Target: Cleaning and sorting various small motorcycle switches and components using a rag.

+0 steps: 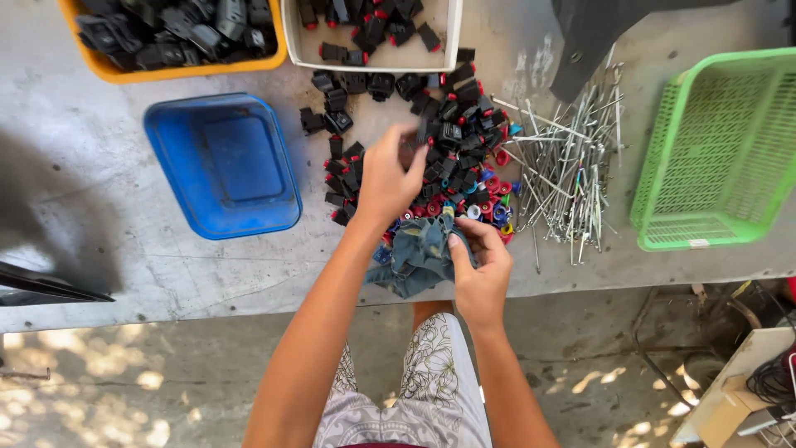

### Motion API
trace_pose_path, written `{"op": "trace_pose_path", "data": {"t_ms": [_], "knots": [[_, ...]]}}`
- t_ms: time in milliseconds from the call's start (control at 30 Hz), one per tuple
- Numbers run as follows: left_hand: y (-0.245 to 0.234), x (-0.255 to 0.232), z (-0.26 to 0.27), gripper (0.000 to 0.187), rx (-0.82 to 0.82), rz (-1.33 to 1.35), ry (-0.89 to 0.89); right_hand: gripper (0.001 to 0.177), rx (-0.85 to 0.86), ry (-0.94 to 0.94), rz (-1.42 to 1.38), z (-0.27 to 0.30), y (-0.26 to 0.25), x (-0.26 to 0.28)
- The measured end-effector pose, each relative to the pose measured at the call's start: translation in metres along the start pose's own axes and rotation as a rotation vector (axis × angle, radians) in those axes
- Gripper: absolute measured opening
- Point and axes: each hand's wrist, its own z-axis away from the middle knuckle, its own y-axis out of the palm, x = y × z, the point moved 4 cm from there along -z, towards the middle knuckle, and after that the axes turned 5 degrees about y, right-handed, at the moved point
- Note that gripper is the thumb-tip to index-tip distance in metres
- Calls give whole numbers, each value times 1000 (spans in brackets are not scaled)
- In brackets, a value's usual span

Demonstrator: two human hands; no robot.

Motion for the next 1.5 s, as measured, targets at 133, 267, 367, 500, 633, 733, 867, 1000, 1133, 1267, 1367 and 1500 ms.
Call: {"op": "trace_pose_path", "data": {"t_ms": [133,267,367,500,633,733,867,1000,1133,1267,1367,1500], "knots": [[-48,-69,69,20,84,53,-45,18,-67,-218,102,40,-7,61],[-84,-134,147,32,97,299,-312,14,-52,-598,244,96,-6,114],[-109,-178,175,24,9,434,-428,12,-55,-667,223,132,-9,145],[-149,-243,201,16,-24,610,-322,17,110,-620,161,197,-11,191],[-167,-264,218,15,-79,436,-282,9,-12,-734,109,209,-23,223],[-175,-291,214,23,-158,396,-214,9,-25,-763,107,217,-25,240],[-182,-340,224,31,-268,399,-116,16,288,-393,-202,241,-12,234],[-184,-349,215,43,-277,315,-43,14,364,-404,-302,261,-7,247],[-179,-355,215,45,-177,307,26,15,380,-513,-296,258,0,224],[-186,-388,220,36,-249,396,138,15,184,-564,-347,256,-1,232],[-189,-403,227,29,-334,400,168,13,102,-562,-335,262,-5,249],[-196,-387,217,23,-338,600,172,13,-34,-554,-303,272,-17,278]]}}
